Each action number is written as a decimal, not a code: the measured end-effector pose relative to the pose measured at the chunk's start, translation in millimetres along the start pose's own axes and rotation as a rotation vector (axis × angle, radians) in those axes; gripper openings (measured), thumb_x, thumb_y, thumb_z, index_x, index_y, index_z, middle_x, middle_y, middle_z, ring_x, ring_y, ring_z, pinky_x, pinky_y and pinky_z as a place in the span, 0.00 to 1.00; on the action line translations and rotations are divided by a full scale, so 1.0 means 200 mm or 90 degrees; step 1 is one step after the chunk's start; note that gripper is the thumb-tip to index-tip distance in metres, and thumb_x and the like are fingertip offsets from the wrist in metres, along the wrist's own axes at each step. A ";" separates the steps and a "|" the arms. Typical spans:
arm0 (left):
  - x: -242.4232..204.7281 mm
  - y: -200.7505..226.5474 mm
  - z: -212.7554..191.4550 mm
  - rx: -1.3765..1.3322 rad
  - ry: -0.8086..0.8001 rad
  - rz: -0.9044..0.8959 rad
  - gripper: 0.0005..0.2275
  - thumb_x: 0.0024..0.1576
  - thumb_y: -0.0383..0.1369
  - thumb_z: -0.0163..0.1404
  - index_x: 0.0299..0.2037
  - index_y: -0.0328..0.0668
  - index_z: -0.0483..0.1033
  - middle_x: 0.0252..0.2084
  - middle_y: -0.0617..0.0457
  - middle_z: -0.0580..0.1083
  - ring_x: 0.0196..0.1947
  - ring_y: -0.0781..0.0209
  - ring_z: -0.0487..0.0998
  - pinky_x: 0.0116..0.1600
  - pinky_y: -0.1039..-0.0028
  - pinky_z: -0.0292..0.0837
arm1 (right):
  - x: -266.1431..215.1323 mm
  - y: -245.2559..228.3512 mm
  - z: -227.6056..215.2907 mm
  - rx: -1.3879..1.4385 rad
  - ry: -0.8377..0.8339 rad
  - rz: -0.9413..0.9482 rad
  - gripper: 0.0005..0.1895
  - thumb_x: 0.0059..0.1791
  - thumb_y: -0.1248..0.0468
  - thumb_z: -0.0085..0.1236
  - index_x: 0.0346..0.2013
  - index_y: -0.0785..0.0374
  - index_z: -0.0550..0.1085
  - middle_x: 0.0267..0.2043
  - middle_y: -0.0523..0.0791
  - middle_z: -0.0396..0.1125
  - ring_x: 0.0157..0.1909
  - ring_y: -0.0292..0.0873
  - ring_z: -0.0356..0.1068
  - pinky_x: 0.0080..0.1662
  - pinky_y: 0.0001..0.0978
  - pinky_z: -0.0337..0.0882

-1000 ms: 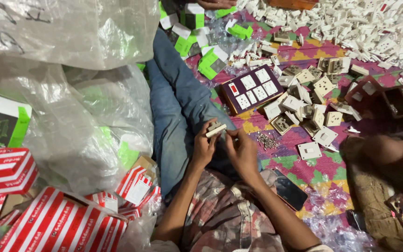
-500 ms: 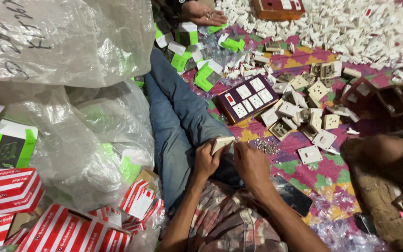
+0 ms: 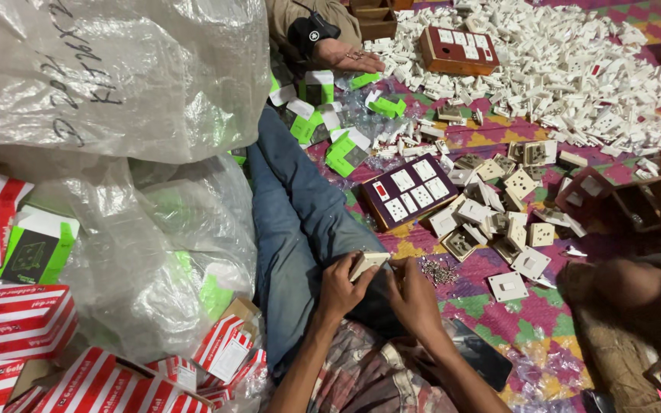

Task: The person sits on the floor and assembles white electrical socket plates by inserting screws into them using a screwdriver. They handle multiple plates and screws, placing the assembled units on the floor.

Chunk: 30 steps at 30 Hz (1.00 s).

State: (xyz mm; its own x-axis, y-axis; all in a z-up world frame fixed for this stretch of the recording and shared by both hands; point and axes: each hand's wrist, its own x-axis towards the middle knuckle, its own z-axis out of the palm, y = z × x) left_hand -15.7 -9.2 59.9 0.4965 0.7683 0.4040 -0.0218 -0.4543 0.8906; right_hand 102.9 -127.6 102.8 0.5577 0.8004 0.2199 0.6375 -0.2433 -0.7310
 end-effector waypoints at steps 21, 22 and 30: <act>0.00 -0.02 0.00 -0.083 0.021 -0.035 0.19 0.60 0.41 0.56 0.54 0.36 0.75 0.43 0.44 0.79 0.42 0.49 0.83 0.43 0.66 0.78 | -0.05 0.00 0.10 0.337 -0.047 0.005 0.11 0.59 0.63 0.50 0.54 0.65 0.67 0.39 0.46 0.69 0.34 0.44 0.67 0.33 0.36 0.67; 0.00 -0.03 0.01 -0.084 0.017 -0.045 0.18 0.60 0.41 0.56 0.54 0.36 0.75 0.43 0.44 0.79 0.41 0.50 0.83 0.43 0.67 0.78 | -0.05 -0.01 0.09 0.246 -0.016 -0.149 0.10 0.61 0.65 0.49 0.55 0.66 0.66 0.44 0.50 0.72 0.41 0.52 0.74 0.39 0.43 0.74; -0.02 -0.23 0.05 -0.197 0.115 -0.148 0.14 0.63 0.39 0.51 0.47 0.31 0.77 0.35 0.48 0.81 0.33 0.60 0.82 0.39 0.70 0.77 | -0.05 -0.20 -0.01 -0.154 -0.077 -0.002 0.08 0.49 0.62 0.56 0.43 0.57 0.75 0.38 0.52 0.76 0.32 0.59 0.75 0.33 0.50 0.72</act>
State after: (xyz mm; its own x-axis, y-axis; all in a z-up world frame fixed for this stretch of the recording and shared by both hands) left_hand -7.9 4.5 15.2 0.3600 0.9133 0.1903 -0.2007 -0.1234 0.9718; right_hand 72.4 -127.0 130.7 0.4975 0.8573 0.1328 0.7555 -0.3529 -0.5520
